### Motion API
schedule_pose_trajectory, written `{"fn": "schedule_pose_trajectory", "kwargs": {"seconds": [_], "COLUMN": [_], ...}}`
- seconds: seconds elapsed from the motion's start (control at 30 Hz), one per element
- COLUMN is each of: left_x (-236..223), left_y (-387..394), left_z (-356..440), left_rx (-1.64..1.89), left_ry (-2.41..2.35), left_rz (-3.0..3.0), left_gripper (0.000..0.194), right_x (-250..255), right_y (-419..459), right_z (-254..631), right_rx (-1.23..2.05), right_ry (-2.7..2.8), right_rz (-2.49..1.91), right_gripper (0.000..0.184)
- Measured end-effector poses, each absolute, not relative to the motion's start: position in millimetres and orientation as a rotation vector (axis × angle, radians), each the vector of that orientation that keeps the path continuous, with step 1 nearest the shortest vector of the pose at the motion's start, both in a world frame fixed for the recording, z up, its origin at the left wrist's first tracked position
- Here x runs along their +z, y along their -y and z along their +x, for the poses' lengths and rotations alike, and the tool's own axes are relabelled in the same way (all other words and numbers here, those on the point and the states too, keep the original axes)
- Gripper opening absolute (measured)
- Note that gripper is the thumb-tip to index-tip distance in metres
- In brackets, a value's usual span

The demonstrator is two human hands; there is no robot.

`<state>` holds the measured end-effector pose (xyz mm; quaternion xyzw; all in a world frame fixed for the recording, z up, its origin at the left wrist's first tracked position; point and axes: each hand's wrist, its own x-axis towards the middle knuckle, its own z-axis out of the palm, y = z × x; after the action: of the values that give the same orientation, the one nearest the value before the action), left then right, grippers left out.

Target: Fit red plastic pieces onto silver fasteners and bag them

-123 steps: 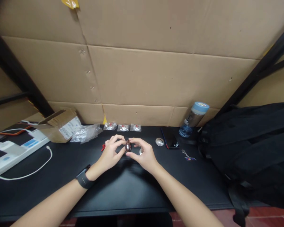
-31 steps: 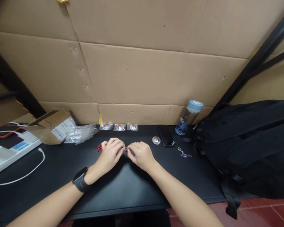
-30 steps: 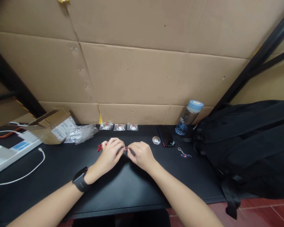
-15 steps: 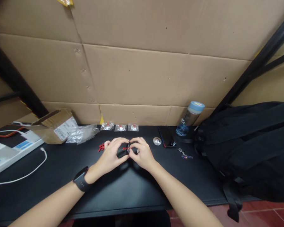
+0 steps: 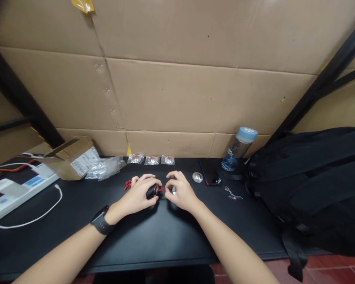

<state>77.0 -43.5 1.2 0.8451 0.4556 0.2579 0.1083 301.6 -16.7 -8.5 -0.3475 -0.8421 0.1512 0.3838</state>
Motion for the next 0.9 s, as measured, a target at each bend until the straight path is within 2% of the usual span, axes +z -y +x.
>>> {"fn": "schedule_pose_trajectory", "kwargs": {"seconds": [0.1,0.27,0.4,0.47,0.67,0.9], "left_x": [-5,-17,-18,-14,-3,-2], "left_y": [44,40,37,38,43,40], "left_z": [81,82,79,77,75,67], "left_rx": [0.733,0.737,0.729,0.717,0.568,0.559], "left_ry": [-1.334,-1.374,-1.409,-1.399,-1.29,-1.302], "left_rz": [2.504,2.511,2.535,2.591,2.859,2.939], "left_gripper": [0.032,0.011,0.016,0.015,0.014,0.017], "right_x": [-13,-12,-4,-1,5,3], "right_y": [16,13,9,6,2,3], "right_z": [300,305,325,336,347,345], "right_rx": [0.402,0.389,0.334,0.33,0.476,0.419], "right_ry": [2.217,2.317,2.398,2.437,2.576,2.603], "right_rz": [-0.861,-0.857,-0.973,-1.056,-1.075,-1.155], "right_gripper": [0.013,0.01,0.03,0.035,0.023,0.016]}}
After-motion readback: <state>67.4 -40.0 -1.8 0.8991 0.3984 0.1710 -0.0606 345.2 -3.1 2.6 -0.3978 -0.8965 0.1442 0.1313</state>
